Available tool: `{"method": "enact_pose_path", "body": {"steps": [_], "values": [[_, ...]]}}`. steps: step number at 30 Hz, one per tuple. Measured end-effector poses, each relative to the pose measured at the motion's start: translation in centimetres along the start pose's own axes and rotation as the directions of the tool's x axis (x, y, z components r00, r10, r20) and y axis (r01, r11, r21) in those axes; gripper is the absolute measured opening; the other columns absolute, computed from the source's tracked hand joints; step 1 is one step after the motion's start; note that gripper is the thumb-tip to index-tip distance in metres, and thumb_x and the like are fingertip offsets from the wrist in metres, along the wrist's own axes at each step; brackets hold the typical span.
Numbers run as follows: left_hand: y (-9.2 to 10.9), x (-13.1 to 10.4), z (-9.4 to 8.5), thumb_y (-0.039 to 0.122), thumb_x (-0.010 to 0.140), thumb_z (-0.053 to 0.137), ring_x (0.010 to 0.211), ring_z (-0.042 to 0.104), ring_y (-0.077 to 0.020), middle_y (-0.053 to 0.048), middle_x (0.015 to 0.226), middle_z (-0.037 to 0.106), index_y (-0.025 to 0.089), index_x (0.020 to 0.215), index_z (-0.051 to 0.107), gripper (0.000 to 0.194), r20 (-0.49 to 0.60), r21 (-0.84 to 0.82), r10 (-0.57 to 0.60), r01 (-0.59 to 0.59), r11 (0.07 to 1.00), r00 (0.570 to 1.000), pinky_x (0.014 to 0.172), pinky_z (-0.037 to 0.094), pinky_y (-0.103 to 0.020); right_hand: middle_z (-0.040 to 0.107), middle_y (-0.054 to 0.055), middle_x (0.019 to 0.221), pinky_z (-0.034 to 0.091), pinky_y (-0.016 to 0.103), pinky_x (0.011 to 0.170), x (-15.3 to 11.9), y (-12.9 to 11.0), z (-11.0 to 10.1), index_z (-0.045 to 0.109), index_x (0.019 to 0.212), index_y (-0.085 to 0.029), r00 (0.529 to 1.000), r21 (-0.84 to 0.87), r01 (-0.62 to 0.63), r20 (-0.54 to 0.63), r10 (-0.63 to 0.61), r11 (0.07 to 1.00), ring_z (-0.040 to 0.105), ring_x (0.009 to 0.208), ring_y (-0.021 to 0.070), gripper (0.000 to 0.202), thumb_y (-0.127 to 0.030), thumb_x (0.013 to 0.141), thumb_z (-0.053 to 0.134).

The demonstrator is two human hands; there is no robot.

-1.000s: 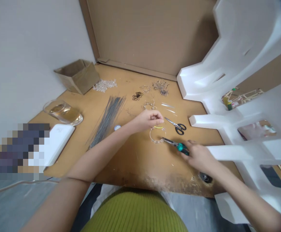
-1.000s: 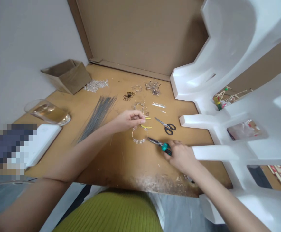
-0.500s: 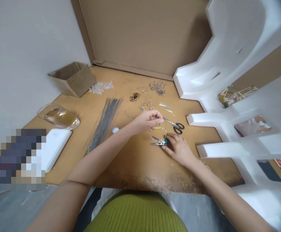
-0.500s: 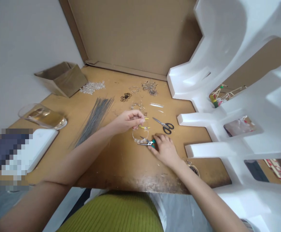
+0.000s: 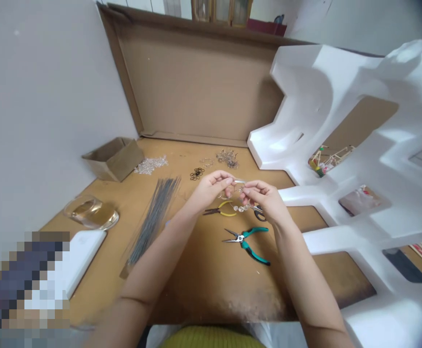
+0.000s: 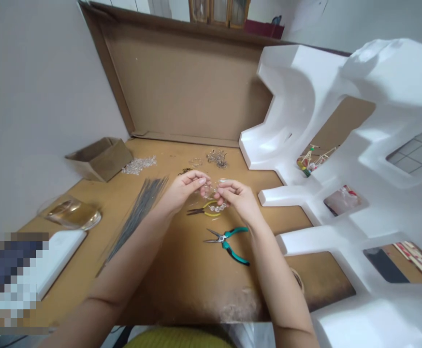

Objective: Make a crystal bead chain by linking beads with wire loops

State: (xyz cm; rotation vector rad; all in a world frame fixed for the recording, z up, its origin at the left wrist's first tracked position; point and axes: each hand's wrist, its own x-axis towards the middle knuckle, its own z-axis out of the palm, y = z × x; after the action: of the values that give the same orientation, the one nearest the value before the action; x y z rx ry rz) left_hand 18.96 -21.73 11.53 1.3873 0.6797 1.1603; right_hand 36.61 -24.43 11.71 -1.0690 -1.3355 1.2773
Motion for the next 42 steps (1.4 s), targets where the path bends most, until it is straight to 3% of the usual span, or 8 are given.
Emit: {"method": "enact_pose_path", "body": {"steps": [5, 13, 22, 26, 32, 37, 42], "values": [[-0.5, 0.5, -0.2, 0.037, 0.071, 0.068, 0.059, 0.05, -0.0072, 0.001, 0.069, 0.058, 0.013, 0.084, 0.062, 0.028, 0.014, 0.074, -0.037, 0.036, 0.997, 0.999, 0.061, 0.042, -0.022, 0.067, 0.0, 0.066, 0.037, 0.022, 0.047, 0.9, 0.6, 0.0, 0.06, 0.08, -0.018, 0.999, 0.112, -0.005, 0.048, 0.0, 0.994, 0.059, 0.051, 0.0102, 0.021, -0.033, 0.07, 0.071], [-1.1, 0.3, -0.2, 0.04, 0.075, 0.064, 0.051, 0.043, -0.0049, 0.004, 0.059, 0.049, 0.014, 0.078, 0.057, 0.027, 0.096, 0.116, -0.087, 0.075, 0.99, 0.992, 0.055, 0.034, -0.02, 0.054, -0.003, 0.063, 0.035, 0.018, 0.05, 0.8, 0.8, -0.6, 0.06, 0.072, -0.015, 0.938, 0.437, -0.267, 0.323, 0.127, 0.859, 0.047, 0.053, 0.0045, 0.015, -0.026, 0.074, 0.069], [-0.3, -0.1, 0.4, 0.037, 0.078, 0.062, 0.047, 0.036, -0.0044, 0.006, 0.05, 0.043, 0.015, 0.075, 0.055, 0.023, 0.126, -0.009, -0.144, 0.147, 0.989, 0.981, 0.052, 0.03, -0.019, 0.046, -0.003, 0.063, 0.035, 0.021, 0.053, 0.7, 0.9, -0.6, 0.057, 0.069, -0.016, 0.924, 0.542, -0.247, 0.382, 0.026, 0.803, 0.043, 0.055, 0.0064, 0.014, -0.023, 0.077, 0.066], [-0.3, -0.2, 0.8, 0.035, 0.077, 0.063, 0.046, 0.035, -0.0039, 0.006, 0.052, 0.045, 0.015, 0.077, 0.056, 0.021, 0.138, -0.099, -0.183, 0.198, 0.975, 0.973, 0.051, 0.029, -0.019, 0.051, -0.002, 0.065, 0.036, 0.022, 0.054, 0.5, 0.7, -0.9, 0.059, 0.072, -0.017, 0.941, 0.484, -0.19, 0.337, 0.018, 0.854, 0.049, 0.057, 0.0075, 0.013, -0.026, 0.078, 0.065], [-0.4, -0.1, 0.7, 0.036, 0.077, 0.063, 0.049, 0.042, -0.0053, 0.004, 0.056, 0.053, 0.015, 0.078, 0.057, 0.022, 0.064, -0.013, -0.136, 0.137, 0.991, 0.989, 0.055, 0.034, -0.02, 0.063, 0.0, 0.074, 0.041, 0.026, 0.059, 0.6, 0.7, -1.5, 0.063, 0.092, -0.02, 0.975, 0.299, -0.091, 0.219, 0.025, 0.95, 0.058, 0.06, 0.0107, 0.019, -0.035, 0.081, 0.062], [-0.3, -0.1, 0.2, 0.037, 0.076, 0.063, 0.052, 0.046, -0.0076, 0.005, 0.052, 0.052, 0.015, 0.077, 0.055, 0.023, -0.023, 0.013, -0.121, 0.121, 0.993, 0.992, 0.06, 0.037, -0.022, 0.067, 0.003, 0.074, 0.044, 0.027, 0.065, 0.8, 0.9, -1.7, 0.067, 0.083, -0.017, 0.982, 0.147, -0.087, 0.178, 0.06, 0.985, 0.06, 0.066, 0.0124, 0.023, -0.039, 0.077, 0.064], [0.1, -0.1, 0.3, 0.037, 0.074, 0.065, 0.052, 0.047, -0.0077, 0.004, 0.053, 0.054, 0.015, 0.076, 0.056, 0.023, -0.054, 0.035, -0.125, 0.127, 0.991, 0.991, 0.059, 0.038, -0.022, 0.068, 0.002, 0.071, 0.042, 0.025, 0.061, 0.7, 0.7, -1.6, 0.069, 0.077, -0.016, 0.986, 0.067, -0.091, 0.145, 0.08, 0.994, 0.057, 0.063, 0.0108, 0.022, -0.038, 0.074, 0.066]]}}
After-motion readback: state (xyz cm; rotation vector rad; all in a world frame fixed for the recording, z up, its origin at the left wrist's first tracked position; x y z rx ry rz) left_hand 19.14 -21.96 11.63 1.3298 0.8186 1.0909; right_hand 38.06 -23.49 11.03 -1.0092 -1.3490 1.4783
